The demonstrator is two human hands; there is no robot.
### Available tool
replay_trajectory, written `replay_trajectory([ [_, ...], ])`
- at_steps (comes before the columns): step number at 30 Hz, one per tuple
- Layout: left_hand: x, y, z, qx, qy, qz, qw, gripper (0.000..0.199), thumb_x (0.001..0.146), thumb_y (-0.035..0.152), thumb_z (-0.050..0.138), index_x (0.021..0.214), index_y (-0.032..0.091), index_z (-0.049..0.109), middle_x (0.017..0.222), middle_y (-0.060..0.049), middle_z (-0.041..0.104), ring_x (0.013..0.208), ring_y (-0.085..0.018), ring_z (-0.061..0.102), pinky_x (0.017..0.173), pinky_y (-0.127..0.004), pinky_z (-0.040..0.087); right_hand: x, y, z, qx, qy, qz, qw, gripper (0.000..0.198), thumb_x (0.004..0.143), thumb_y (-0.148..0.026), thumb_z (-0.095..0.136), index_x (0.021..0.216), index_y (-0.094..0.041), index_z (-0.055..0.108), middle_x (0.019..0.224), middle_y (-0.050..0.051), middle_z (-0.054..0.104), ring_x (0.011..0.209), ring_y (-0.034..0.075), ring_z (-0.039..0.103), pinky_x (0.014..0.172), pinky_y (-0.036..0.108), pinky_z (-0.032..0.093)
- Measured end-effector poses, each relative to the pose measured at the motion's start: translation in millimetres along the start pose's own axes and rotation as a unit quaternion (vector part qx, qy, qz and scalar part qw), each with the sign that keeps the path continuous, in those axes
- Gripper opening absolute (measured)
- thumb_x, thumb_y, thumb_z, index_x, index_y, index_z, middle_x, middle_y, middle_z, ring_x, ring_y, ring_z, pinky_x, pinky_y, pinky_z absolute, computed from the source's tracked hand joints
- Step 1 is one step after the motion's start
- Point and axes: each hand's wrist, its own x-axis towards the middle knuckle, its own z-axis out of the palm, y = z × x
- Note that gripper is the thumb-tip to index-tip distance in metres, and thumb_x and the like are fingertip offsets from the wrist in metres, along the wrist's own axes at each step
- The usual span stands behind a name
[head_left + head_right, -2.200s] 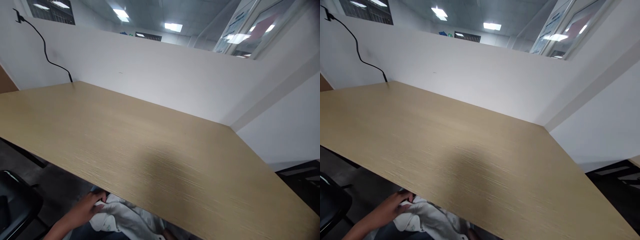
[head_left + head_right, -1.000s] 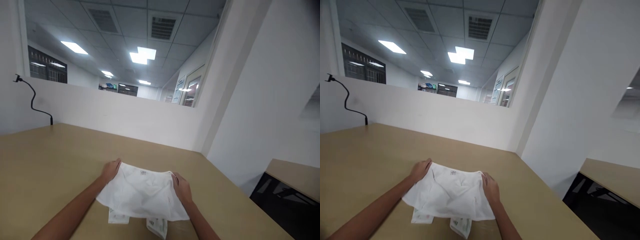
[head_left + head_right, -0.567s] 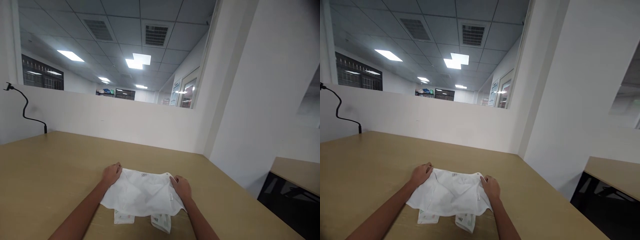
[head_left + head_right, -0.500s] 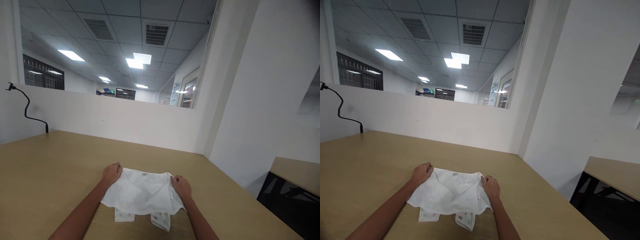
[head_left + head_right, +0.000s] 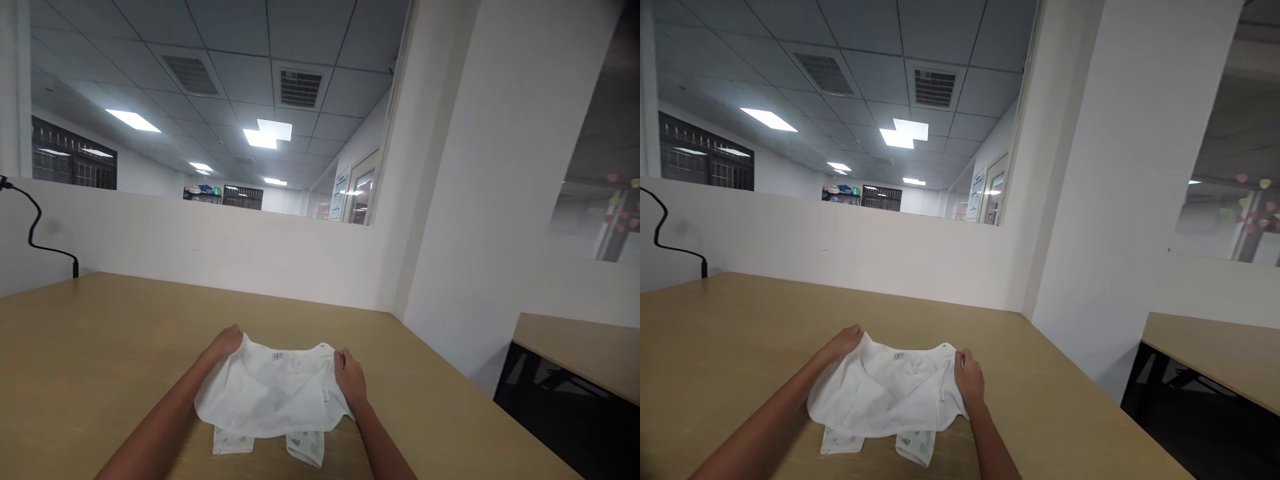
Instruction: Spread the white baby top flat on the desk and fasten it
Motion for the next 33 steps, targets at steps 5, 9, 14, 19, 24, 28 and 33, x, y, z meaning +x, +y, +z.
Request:
replay_trajectory([
  [5,4,73,1,-0.066,-0.094,0.043,0.992,0.017,0.091,0.032,0.044,0.092,0.018,0.054,0.089,-0.010,0.071,0.080,-0.024,0.070,0.067,-0.032,0.054,1,4,3,-0.006,0.013,0.002,1.000,0.034,0.097,-0.044,0.032,0.078,-0.023,0.051,0.072,0.004,0.063,0.069,0.020,0.058,0.062,0.027,0.032],
  [9,1,99,-4,-0.223,-0.194,0.027,0.955,0.036,0.095,0.046,0.037,0.115,0.018,0.046,0.071,-0.006,0.068,0.058,-0.024,0.069,0.052,-0.032,0.053,2,5,4,0.009,0.013,0.004,1.000,0.034,0.096,-0.045,0.032,0.075,-0.023,0.048,0.069,0.003,0.060,0.067,0.020,0.056,0.061,0.028,0.031],
  [14,-19,45,2,-0.201,-0.035,0.146,0.968,0.037,0.094,0.053,0.044,0.090,0.019,0.057,0.081,-0.004,0.066,0.060,-0.018,0.065,0.055,-0.027,0.049,0,4,0,0.039,0.006,-0.001,0.999,0.035,0.092,-0.048,0.036,0.070,-0.024,0.049,0.063,0.001,0.055,0.063,0.019,0.052,0.060,0.028,0.031],
  [19,-61,-41,26,-0.150,0.052,0.220,0.962,0.036,0.098,0.051,0.043,0.095,0.020,0.063,0.093,-0.005,0.068,0.087,-0.020,0.063,0.078,-0.030,0.049,4,-14,-5,0.204,0.023,0.025,0.978,0.036,0.082,-0.054,0.048,0.066,-0.023,0.052,0.062,0.001,0.058,0.064,0.019,0.054,0.062,0.028,0.040],
  [24,-69,-73,34,-0.116,0.045,0.240,0.963,0.033,0.100,0.047,0.043,0.102,0.022,0.064,0.105,-0.007,0.066,0.101,-0.022,0.059,0.094,-0.035,0.045,2,-73,-17,0.434,-0.088,0.115,0.889,0.035,0.077,-0.054,0.064,0.074,-0.020,0.058,0.068,0.001,0.062,0.063,0.017,0.057,0.057,0.026,0.046],
  [28,-65,-70,38,-0.083,0.052,0.245,0.964,0.032,0.100,0.047,0.044,0.102,0.023,0.065,0.105,-0.007,0.066,0.102,-0.023,0.058,0.095,-0.037,0.044,-18,-130,-42,0.526,-0.302,0.147,0.782,0.030,0.081,-0.045,0.072,0.089,-0.019,0.062,0.081,0.004,0.068,0.060,0.012,0.060,0.047,0.020,0.041],
  [33,-71,-72,35,-0.069,0.038,0.268,0.960,0.032,0.101,0.044,0.041,0.102,0.024,0.065,0.105,-0.007,0.065,0.103,-0.022,0.057,0.095,-0.037,0.043,-39,-147,-66,0.529,-0.430,0.099,0.725,0.042,0.086,-0.048,0.070,0.117,-0.020,0.065,0.109,0.011,0.071,0.086,0.020,0.072,0.063,0.025,0.053],
])
